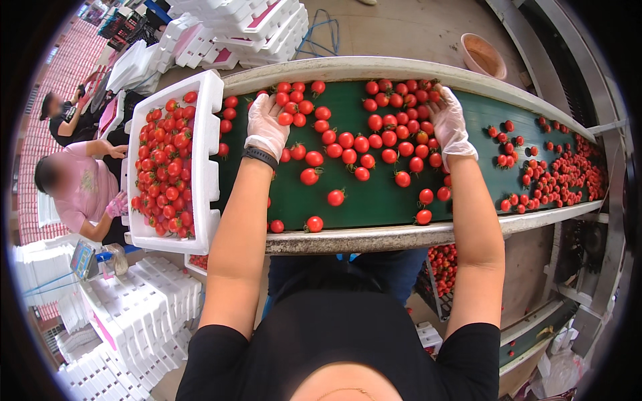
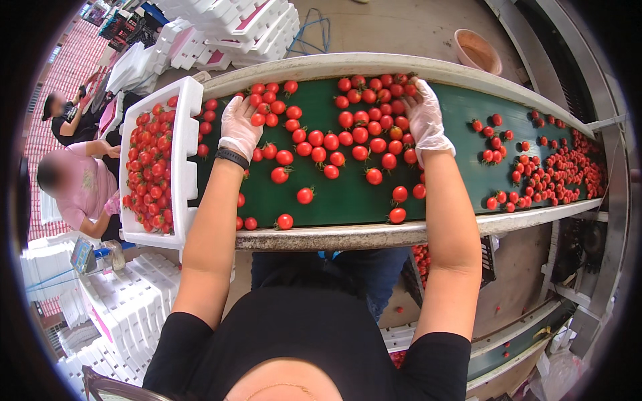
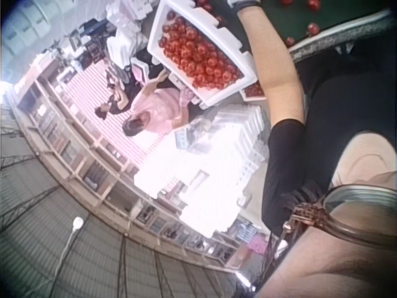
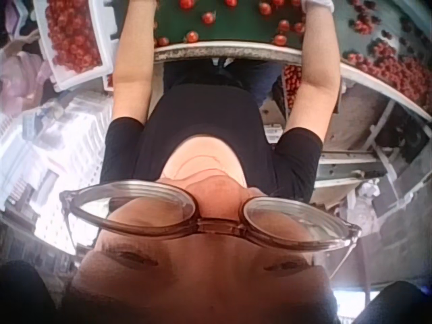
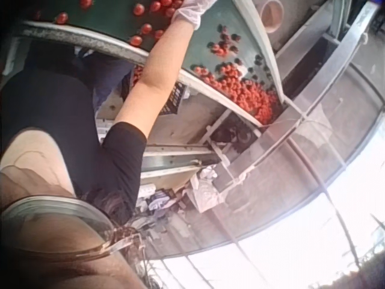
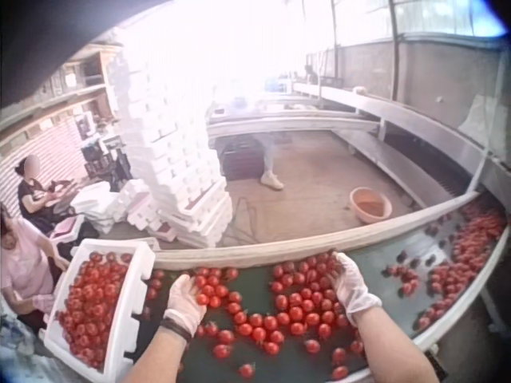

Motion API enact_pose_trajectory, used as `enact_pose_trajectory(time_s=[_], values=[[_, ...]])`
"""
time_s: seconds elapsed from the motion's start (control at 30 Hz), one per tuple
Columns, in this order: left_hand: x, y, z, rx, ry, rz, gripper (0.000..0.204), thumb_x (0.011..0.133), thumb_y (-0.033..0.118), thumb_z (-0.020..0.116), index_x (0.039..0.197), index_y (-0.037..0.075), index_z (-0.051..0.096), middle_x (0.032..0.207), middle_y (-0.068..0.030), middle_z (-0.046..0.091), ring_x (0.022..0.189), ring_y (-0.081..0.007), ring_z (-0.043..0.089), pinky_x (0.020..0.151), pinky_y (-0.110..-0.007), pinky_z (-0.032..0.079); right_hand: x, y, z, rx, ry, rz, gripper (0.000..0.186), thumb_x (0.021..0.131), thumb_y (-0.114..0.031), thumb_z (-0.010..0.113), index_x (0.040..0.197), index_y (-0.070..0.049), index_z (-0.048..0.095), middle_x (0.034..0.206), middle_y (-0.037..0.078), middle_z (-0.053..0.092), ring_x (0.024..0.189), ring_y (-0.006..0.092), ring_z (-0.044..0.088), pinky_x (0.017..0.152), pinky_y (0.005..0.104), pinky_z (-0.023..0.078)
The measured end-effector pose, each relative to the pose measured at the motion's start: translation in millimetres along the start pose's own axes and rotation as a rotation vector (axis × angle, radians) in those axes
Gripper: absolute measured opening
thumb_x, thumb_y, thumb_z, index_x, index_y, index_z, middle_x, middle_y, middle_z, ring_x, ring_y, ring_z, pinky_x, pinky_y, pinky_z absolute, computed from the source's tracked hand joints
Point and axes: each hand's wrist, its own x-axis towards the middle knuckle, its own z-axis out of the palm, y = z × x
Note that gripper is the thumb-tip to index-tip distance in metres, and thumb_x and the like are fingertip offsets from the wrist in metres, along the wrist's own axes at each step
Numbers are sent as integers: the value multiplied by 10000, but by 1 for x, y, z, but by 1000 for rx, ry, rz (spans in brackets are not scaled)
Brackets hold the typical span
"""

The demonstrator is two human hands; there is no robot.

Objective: The person sorts tomatoes on a conveyor belt by hand, selecting specific tomatoes and placing them into white bins while other workers perform similar tasks in the background.

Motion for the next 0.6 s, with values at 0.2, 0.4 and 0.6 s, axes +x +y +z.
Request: enact_pose_trajectory(time_s=[0.2, 0.4, 0.6], values=[[-6, -23, 39, -16, -84, -261, 385, 845, 302, 584, 1150, 85, 497, 1166, -127, 550, 1016, -289, 551, 889, -469, 443, -20, 20, 52, -77, -121, 132, 369, 821, -324, 647, 1149, -176, 561, 1112, -28, 570, 976, 150, 511, 869, 344, 408], [-7, -44, 55, 38, -280, -300, 363, 864, 351, 564, 1112, 86, 556, 1143, -71, 591, 1085, -231, 537, 986, -401, 398, -30, 46, 91, 18, -297, 204, 305, 858, -247, 619, 1126, -109, 576, 1141, 8, 581, 1071, 157, 507, 1000, 325, 347], [-16, -35, 56, 72, -318, -262, 362, 859, 329, 580, 1122, 81, 562, 1112, -60, 606, 1055, -227, 556, 999, -394, 402, -41, 60, 103, -128, -356, 130, 416, 857, -238, 616, 1221, -60, 526, 1235, 56, 533, 1169, 174, 454, 1039, 313, 314]])
